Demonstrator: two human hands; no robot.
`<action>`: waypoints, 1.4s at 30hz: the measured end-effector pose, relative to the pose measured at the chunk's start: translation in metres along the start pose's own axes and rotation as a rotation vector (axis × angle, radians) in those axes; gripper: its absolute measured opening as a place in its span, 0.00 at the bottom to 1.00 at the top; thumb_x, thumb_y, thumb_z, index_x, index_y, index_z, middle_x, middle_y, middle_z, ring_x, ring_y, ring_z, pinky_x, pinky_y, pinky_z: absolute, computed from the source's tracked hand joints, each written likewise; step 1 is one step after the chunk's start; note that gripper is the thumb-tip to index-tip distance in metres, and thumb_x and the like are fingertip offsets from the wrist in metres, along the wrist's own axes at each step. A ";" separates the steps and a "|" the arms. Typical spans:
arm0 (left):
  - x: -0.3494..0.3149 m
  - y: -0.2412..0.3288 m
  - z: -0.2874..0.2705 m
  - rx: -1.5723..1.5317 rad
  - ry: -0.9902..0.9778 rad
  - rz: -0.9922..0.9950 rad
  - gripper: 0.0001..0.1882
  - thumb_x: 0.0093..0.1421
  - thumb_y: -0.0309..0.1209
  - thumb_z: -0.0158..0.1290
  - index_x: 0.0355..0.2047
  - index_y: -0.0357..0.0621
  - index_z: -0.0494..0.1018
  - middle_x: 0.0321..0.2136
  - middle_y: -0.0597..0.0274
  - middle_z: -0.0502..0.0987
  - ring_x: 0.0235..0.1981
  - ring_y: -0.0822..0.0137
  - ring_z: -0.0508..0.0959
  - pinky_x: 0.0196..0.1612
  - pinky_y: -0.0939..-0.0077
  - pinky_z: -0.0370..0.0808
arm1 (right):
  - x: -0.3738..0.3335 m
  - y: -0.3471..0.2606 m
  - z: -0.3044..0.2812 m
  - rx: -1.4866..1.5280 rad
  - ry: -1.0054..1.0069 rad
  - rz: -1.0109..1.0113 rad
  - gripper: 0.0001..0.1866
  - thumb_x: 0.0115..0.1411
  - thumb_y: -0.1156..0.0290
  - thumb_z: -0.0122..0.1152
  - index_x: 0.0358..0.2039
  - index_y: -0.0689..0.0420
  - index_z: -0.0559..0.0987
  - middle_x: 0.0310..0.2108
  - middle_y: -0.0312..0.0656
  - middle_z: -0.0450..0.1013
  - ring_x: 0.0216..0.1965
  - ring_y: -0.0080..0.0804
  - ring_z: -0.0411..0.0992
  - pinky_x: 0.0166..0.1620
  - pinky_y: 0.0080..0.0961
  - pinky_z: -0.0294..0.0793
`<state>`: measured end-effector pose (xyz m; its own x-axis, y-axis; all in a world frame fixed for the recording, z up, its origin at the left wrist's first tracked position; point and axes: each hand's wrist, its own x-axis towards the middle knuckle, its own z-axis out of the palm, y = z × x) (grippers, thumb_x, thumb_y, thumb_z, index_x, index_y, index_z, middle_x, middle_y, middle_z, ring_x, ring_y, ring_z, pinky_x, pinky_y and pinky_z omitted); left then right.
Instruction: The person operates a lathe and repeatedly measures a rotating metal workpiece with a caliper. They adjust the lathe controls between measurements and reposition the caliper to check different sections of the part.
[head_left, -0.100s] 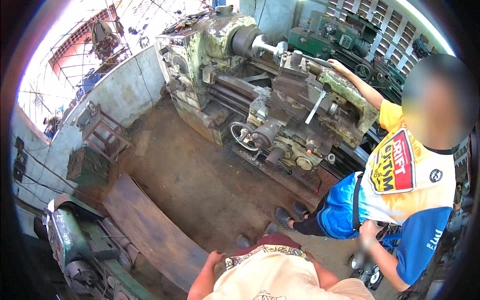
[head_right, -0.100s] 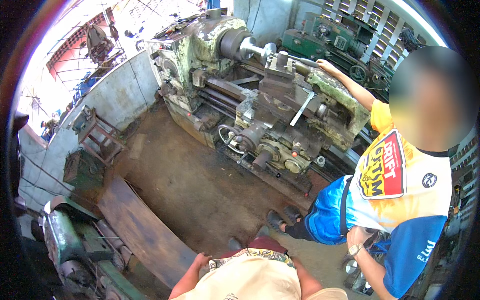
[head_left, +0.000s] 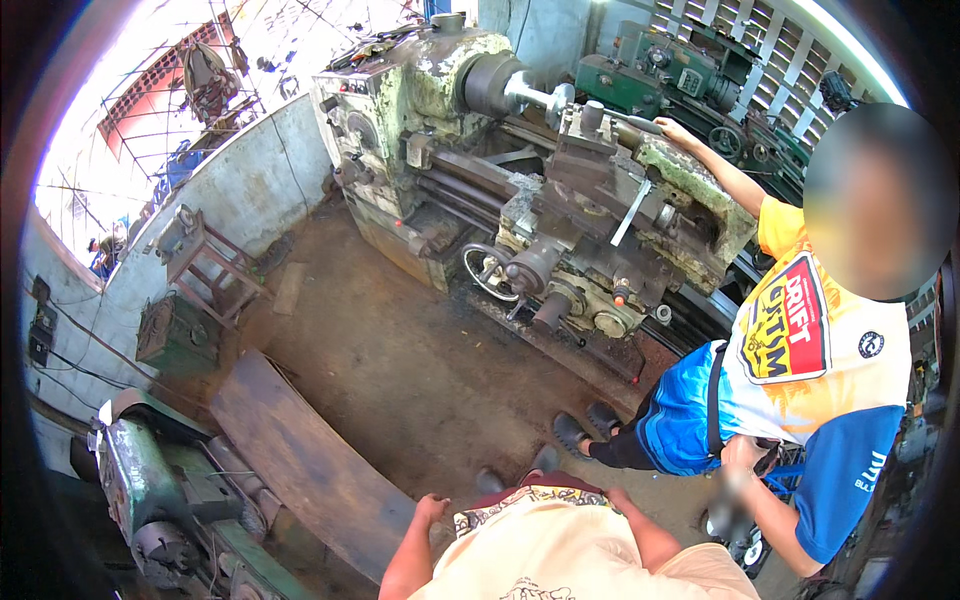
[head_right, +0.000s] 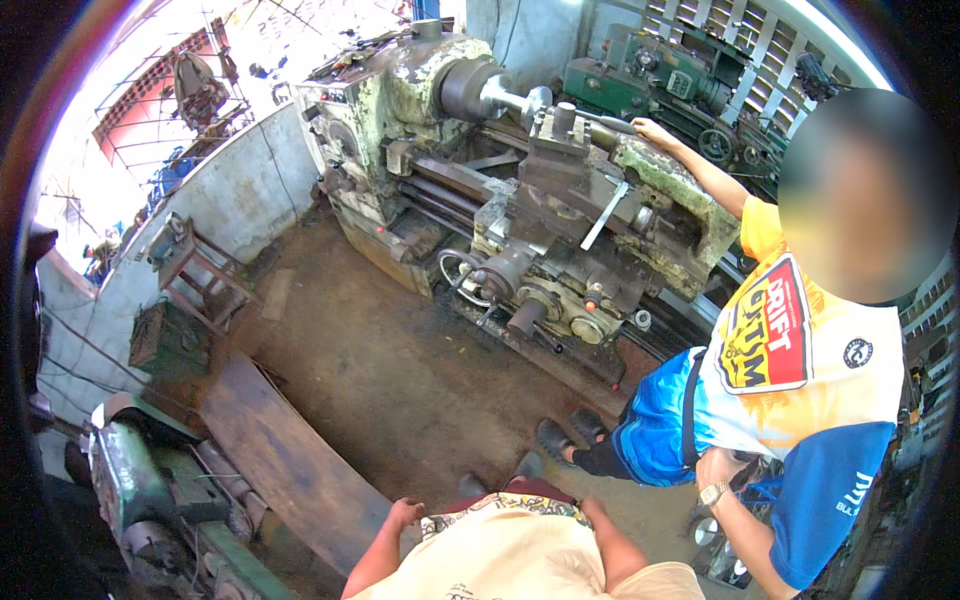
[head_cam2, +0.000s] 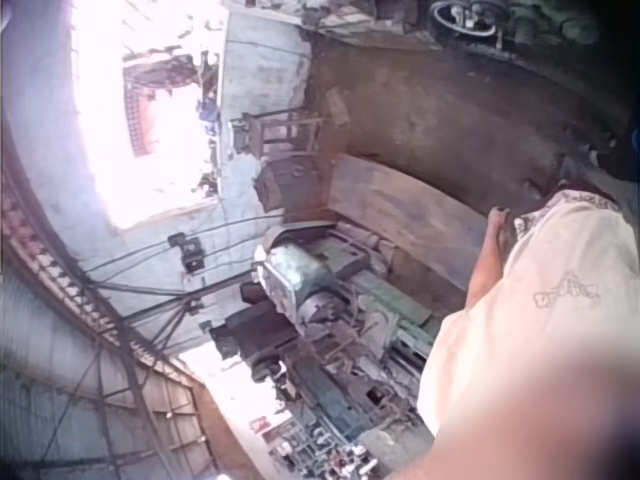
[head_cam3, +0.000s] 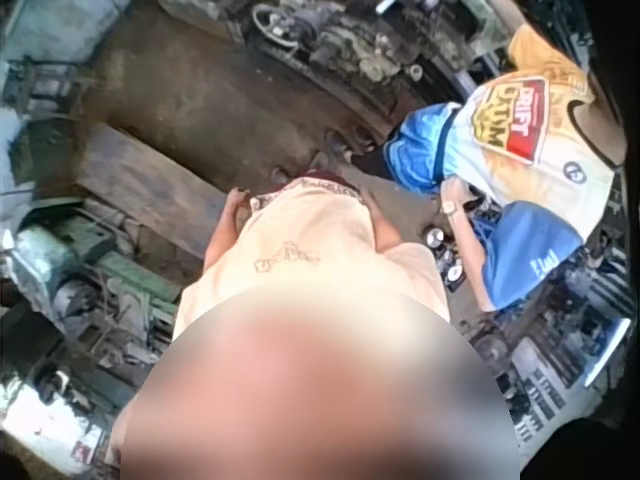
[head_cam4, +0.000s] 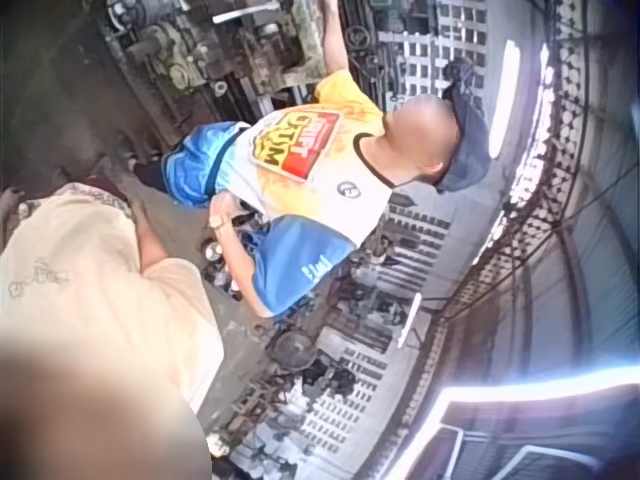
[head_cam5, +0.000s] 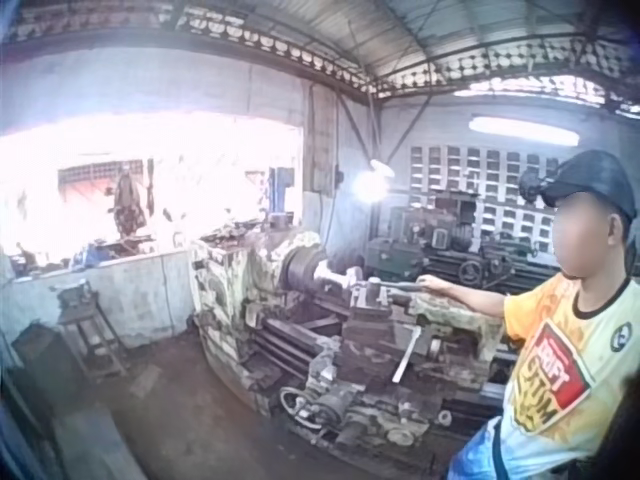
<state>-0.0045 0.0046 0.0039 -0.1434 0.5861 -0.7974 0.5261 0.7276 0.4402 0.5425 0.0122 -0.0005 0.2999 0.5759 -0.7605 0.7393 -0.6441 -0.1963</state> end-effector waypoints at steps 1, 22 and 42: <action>0.002 0.001 -0.003 -0.018 0.017 -0.030 0.25 0.62 0.42 0.62 0.50 0.33 0.78 0.36 0.52 0.84 0.34 0.63 0.84 0.34 0.66 0.81 | -0.002 -0.011 -0.003 -0.069 0.052 0.092 0.17 0.59 0.61 0.61 0.44 0.57 0.85 0.47 0.59 0.78 0.53 0.52 0.77 0.56 0.45 0.74; -0.028 -0.075 0.025 -0.037 -0.028 -0.151 0.30 0.59 0.43 0.65 0.56 0.33 0.75 0.37 0.48 0.84 0.33 0.61 0.85 0.35 0.64 0.82 | -0.417 -0.346 -0.344 1.057 -0.598 -2.245 0.13 0.61 0.66 0.67 0.38 0.60 0.76 0.29 0.44 0.71 0.31 0.38 0.74 0.41 0.52 0.78; -0.035 -0.045 -0.007 -0.030 -0.031 -0.197 0.30 0.62 0.40 0.63 0.59 0.35 0.72 0.41 0.51 0.84 0.36 0.61 0.85 0.34 0.65 0.82 | -0.505 -0.367 -0.342 1.172 -0.760 -2.151 0.04 0.53 0.78 0.63 0.29 0.59 0.76 0.17 0.40 0.69 0.17 0.28 0.66 0.39 0.53 0.87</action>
<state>-0.0290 -0.0464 0.0143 -0.2149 0.4206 -0.8814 0.4654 0.8376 0.2862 0.3262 0.1296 0.6674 -0.3309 0.4666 0.8202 -0.8637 0.2004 -0.4625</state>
